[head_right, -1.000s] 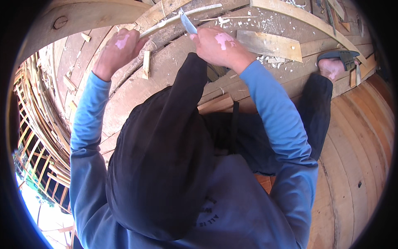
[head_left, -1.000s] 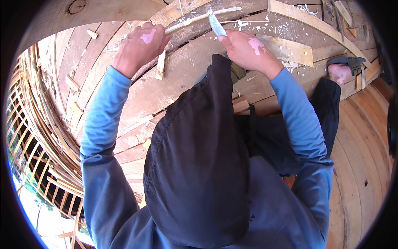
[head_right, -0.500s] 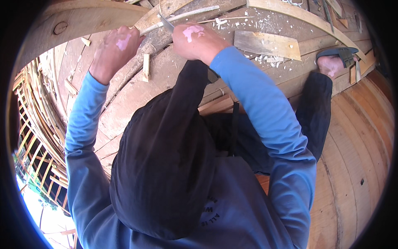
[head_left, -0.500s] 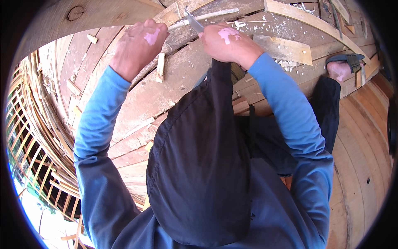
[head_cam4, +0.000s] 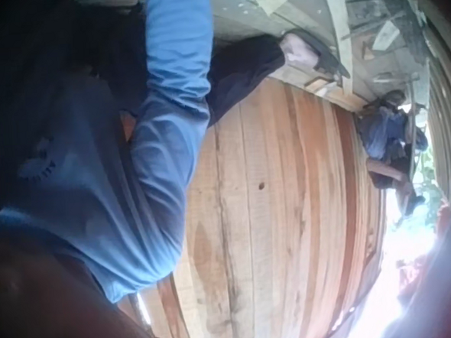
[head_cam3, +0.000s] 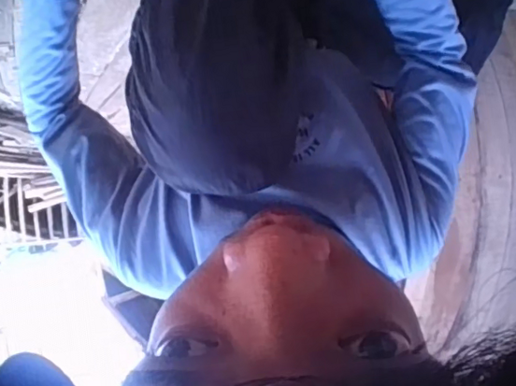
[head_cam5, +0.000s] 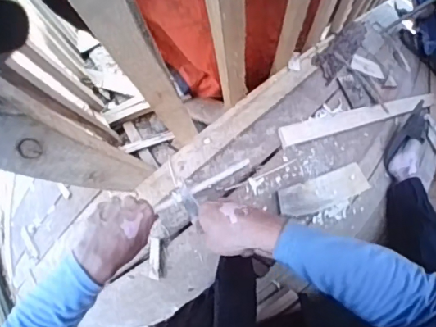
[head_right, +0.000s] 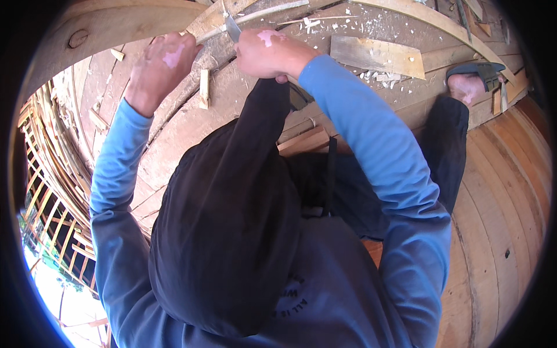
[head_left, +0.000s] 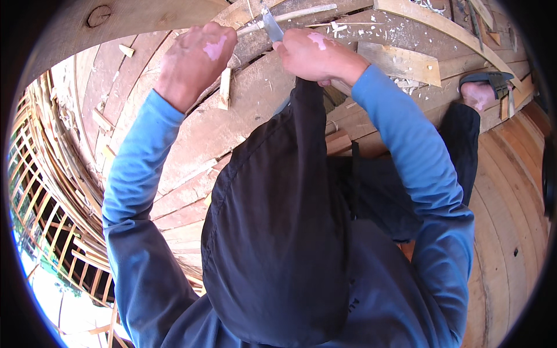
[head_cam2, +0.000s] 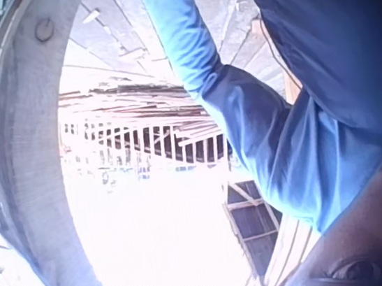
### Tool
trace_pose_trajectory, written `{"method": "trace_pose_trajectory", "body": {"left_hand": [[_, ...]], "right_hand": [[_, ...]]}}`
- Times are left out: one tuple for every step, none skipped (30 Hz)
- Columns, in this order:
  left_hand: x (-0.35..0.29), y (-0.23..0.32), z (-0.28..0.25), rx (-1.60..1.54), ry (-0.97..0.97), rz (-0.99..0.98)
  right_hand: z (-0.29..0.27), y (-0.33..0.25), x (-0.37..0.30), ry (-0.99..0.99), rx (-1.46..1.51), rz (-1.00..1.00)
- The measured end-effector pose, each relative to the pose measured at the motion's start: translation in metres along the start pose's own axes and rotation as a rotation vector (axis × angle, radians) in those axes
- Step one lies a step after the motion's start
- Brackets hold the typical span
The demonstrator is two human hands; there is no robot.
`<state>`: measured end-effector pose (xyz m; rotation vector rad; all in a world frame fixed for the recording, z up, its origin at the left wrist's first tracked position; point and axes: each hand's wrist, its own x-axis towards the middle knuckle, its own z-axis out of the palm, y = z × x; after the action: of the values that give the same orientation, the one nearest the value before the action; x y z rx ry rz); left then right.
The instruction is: The person whittles a piece of wood using a small knife, shaving off thin strips to shape the object.
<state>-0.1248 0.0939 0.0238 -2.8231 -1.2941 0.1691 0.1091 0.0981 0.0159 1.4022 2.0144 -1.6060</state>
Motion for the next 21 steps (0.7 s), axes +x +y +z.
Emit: {"method": "trace_pose_trajectory", "body": {"left_hand": [[-0.001, 0.0, 0.0, 0.003, -0.005, 0.009], [-0.002, -0.001, -0.001, 0.007, -0.01, 0.017], [0.0, -0.001, -0.002, 0.01, -0.009, 0.03], [0.0, 0.0, -0.003, 0.009, -0.014, 0.025], [0.0, 0.002, -0.003, 0.008, -0.018, 0.02], [0.0, 0.002, -0.003, 0.01, -0.024, 0.013], [0.0, 0.002, -0.003, 0.012, -0.02, 0.017], [0.0, 0.001, -0.002, 0.013, -0.015, 0.021], [0.0, -0.002, -0.003, 0.021, -0.007, 0.019], [0.001, -0.003, -0.003, 0.024, 0.02, 0.024], [0.002, -0.003, -0.003, 0.028, 0.049, 0.03], [0.003, -0.001, -0.002, 0.023, 0.075, 0.041], [0.002, -0.002, -0.001, 0.017, 0.072, 0.053], [0.002, -0.005, -0.001, 0.01, 0.069, 0.067], [0.003, -0.006, -0.001, 0.003, 0.071, 0.081], [0.005, -0.006, -0.002, 0.01, 0.067, 0.078], [0.006, -0.006, -0.004, 0.018, 0.062, 0.075], [0.007, -0.006, -0.006, 0.029, 0.058, 0.073], [0.006, -0.006, -0.007, 0.04, 0.058, 0.079], [0.005, -0.006, -0.006, 0.051, 0.058, 0.085], [0.007, -0.005, -0.007, 0.059, 0.059, 0.094]], "right_hand": [[0.001, 0.002, -0.001, 0.017, 0.079, 0.014], [0.001, 0.003, -0.002, 0.034, 0.158, 0.029], [0.0, 0.005, -0.002, -0.002, 0.233, 0.041], [-0.001, 0.008, -0.001, -0.038, 0.308, 0.054], [-0.002, 0.011, 0.001, -0.075, 0.383, 0.065], [-0.001, 0.016, 0.004, -0.099, 0.44, 0.058], [0.001, 0.021, 0.007, -0.124, 0.497, 0.05], [0.002, 0.025, 0.009, -0.148, 0.555, 0.044], [0.0, 0.022, 0.008, -0.113, 0.435, 0.028], [-0.002, 0.018, 0.006, -0.076, 0.316, 0.013], [-0.004, 0.016, 0.004, -0.038, 0.198, -0.001], [0.0, 0.022, 0.004, 0.044, 0.097, -0.064], [0.009, 0.031, 0.005, 0.123, -0.002, -0.128], [0.016, 0.04, 0.006, 0.202, -0.1, -0.191], [0.018, 0.036, 0.002, 0.222, -0.146, -0.162], [0.017, 0.032, 0.0, 0.191, -0.164, -0.16], [0.013, 0.029, -0.001, 0.16, -0.182, -0.158], [0.008, 0.023, -0.004, 0.131, -0.199, -0.159], [0.004, 0.016, -0.008, 0.091, -0.202, -0.115], [-0.001, 0.008, -0.013, 0.049, -0.205, -0.072], [-0.005, 0.003, -0.017, 0.009, -0.206, -0.024]]}}
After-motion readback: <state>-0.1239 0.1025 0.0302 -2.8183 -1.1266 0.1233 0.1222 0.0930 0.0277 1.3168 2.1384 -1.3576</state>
